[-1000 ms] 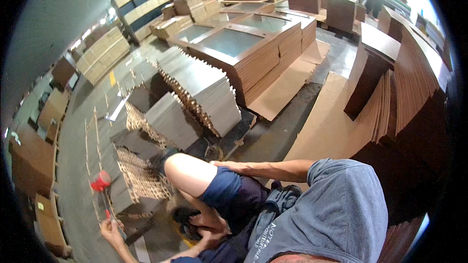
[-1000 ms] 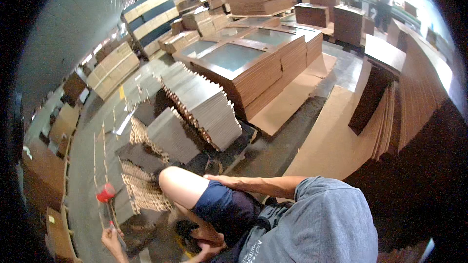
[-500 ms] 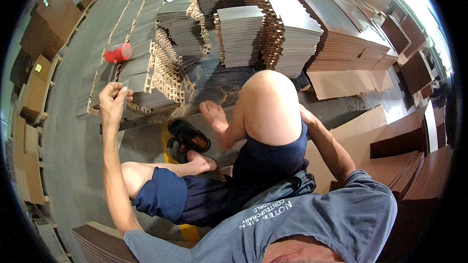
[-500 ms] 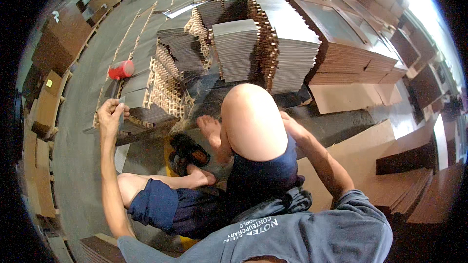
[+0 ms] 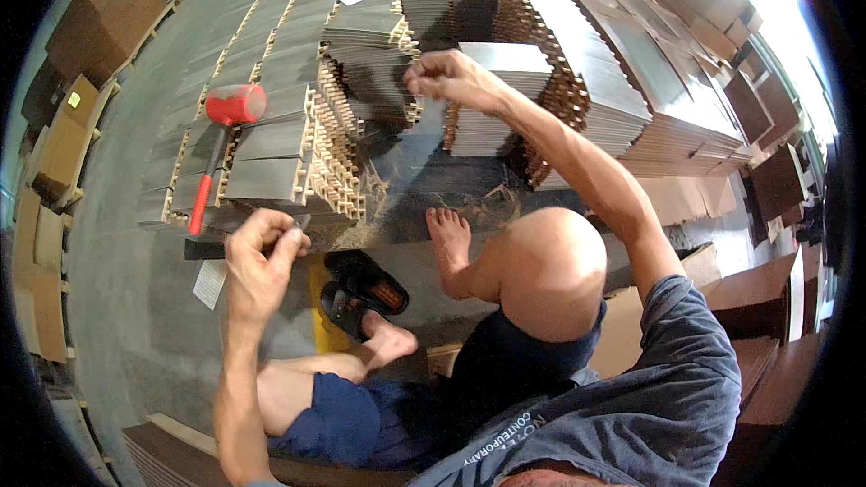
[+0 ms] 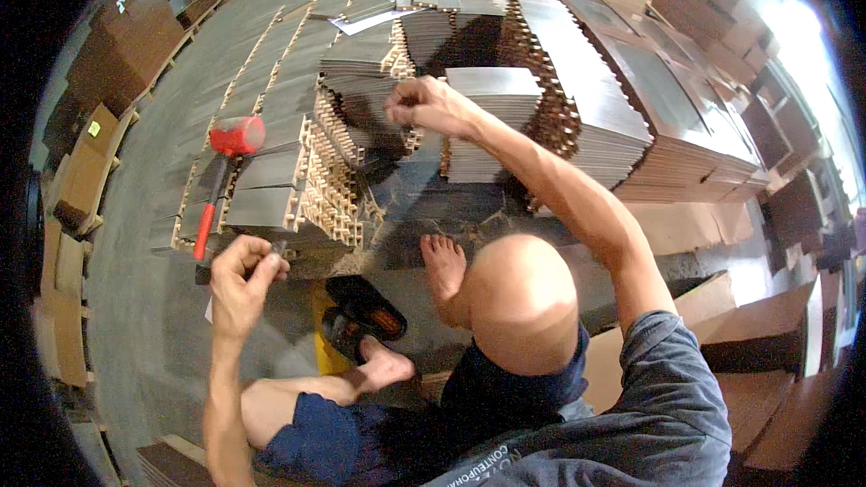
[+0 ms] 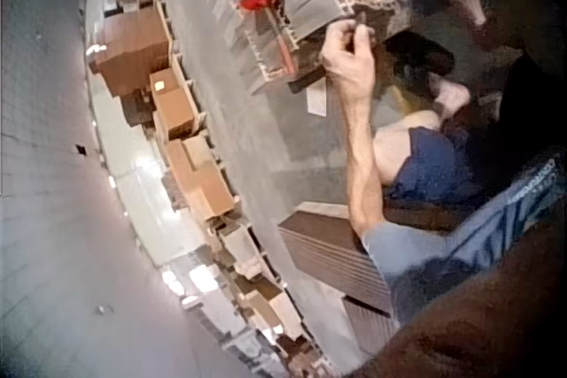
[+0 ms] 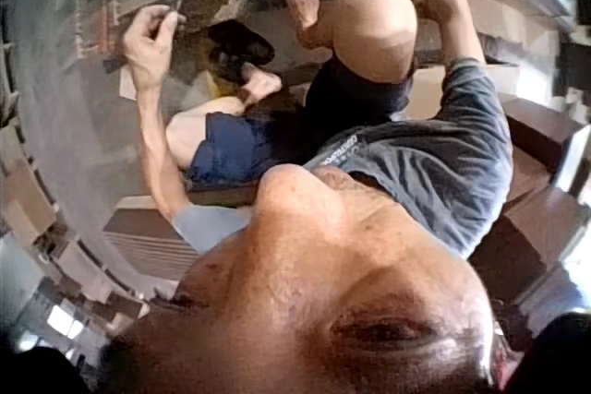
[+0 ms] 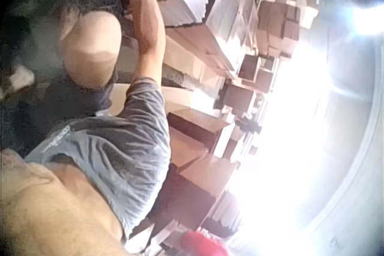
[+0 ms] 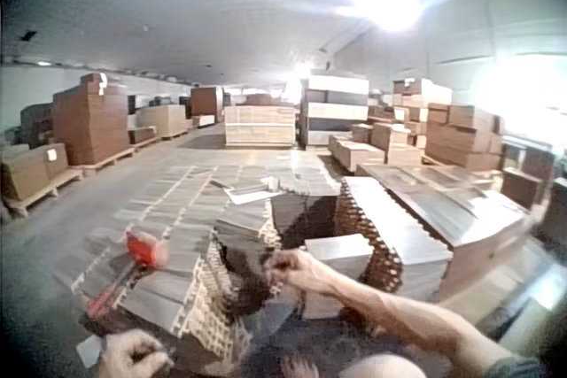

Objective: The person sands the edges and surfaces of small wooden blocks by hand using a piece of sandpaper, then places them into a large wooden frame structure.

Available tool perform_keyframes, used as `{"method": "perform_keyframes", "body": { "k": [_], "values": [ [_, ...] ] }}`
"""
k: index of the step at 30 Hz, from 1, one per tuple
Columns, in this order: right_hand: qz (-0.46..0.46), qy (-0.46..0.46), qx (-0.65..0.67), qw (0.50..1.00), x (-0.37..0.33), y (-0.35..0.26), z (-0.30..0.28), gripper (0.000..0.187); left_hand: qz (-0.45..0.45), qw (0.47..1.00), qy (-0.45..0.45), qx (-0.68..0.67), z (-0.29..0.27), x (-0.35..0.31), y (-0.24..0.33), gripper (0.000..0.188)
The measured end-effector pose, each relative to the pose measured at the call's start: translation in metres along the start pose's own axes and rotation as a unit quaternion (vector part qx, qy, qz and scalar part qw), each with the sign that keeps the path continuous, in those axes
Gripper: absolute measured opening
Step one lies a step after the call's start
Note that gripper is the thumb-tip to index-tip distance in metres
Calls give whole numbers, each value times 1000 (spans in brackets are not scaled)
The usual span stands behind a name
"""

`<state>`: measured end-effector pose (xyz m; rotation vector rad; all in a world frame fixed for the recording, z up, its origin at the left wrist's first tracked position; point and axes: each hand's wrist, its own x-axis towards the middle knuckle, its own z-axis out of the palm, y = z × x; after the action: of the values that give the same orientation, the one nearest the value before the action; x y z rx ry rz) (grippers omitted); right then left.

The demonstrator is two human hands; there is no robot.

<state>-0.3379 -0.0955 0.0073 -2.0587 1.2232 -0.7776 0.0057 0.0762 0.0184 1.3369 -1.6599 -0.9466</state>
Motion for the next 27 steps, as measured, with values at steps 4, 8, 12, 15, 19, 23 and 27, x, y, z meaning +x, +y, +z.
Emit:
{"method": "perform_keyframes", "body": {
  "k": [4, 8, 12, 15, 19, 23, 27],
  "values": [
    [-33, 63, -166, 984, 91, 11, -1, 51, 17, 999, -3, 42, -3, 4, -8, 5],
    [-10, 29, -387, 922, 158, 32, 0, 73, 36, 991, -42, 119, -5, 14, -5, 5],
    [56, -3, -415, 908, 191, 27, 9, 87, -16, 995, -32, 91, -9, 12, -15, 4],
    [68, -20, -391, 918, 203, 45, 9, 88, -23, 995, -44, 88, -13, 14, -21, 4],
    [22, 51, -395, 917, 207, 66, 12, 72, -47, 996, -51, 58, -14, 16, -29, 6],
    [74, 0, -368, 927, 211, 71, 1, 82, -36, 996, -58, 60, -13, 24, -13, 5],
    [-30, 176, -432, 884, 192, 45, 20, 83, -46, 996, -56, 42, -18, 22, -19, 5]
  ]
}}
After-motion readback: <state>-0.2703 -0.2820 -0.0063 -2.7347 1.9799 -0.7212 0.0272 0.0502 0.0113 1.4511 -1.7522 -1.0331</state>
